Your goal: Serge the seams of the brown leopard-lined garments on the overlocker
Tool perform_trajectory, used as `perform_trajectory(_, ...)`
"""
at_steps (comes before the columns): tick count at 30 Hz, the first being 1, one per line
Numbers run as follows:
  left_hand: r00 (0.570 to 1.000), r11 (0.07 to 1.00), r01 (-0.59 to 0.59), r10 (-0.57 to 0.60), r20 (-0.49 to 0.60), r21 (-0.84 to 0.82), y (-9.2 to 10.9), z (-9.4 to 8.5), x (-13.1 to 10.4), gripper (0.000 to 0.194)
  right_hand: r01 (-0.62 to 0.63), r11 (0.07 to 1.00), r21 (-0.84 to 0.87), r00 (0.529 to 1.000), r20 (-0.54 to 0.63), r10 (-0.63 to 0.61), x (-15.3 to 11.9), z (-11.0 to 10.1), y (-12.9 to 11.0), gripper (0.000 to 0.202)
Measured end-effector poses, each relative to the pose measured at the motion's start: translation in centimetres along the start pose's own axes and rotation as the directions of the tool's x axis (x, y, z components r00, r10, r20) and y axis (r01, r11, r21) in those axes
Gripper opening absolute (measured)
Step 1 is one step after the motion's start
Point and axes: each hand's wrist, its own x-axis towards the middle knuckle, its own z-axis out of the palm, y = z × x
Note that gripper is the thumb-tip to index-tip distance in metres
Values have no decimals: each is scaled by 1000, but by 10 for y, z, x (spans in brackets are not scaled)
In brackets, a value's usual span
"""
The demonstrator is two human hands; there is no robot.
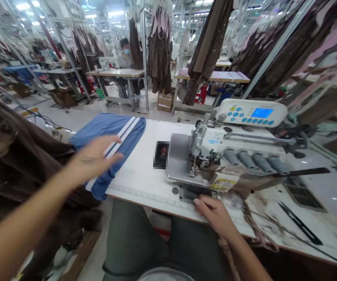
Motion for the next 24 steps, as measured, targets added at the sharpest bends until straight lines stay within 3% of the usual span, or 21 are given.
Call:
perform_trajectory(2,991,996,-55,62,118,-63,3,55,8,73,-12,1000,4,1000,-5,12,0,0,0,65)
perform_trajectory(4,982,991,-64,84,167,-119,6,113,18,95,-1,1000,5,1000,-20,1,-2,0,1,63)
perform_trajectory(6,980,986,-61,89,176,-156,7,154,27,103,24,1000,7,999,-43,-23,-5,0,1,62)
perform_trajectory(7,980,983,-61,92,176,-171,5,166,31,101,34,999,8,998,-54,-33,-5,0,1,61)
perform_trajectory(9,980,980,-56,90,176,-190,-1,173,35,90,44,999,11,997,-68,-43,-6,-1,0,59)
perform_trajectory(13,987,980,-23,54,154,-199,-2,169,37,82,18,1000,16,999,-41,-18,-1,-1,-1,57)
perform_trajectory(16,991,981,-7,33,132,-191,15,177,40,91,-8,1000,11,999,-38,8,2,-1,-1,56)
perform_trajectory(19,995,985,22,-6,95,-169,35,188,43,85,-10,1000,7,999,-39,11,1,-1,-1,56)
perform_trajectory(24,984,980,174,-177,-19,-100,64,187,35,77,3,1000,24,1000,-25,-2,-3,0,1,56)
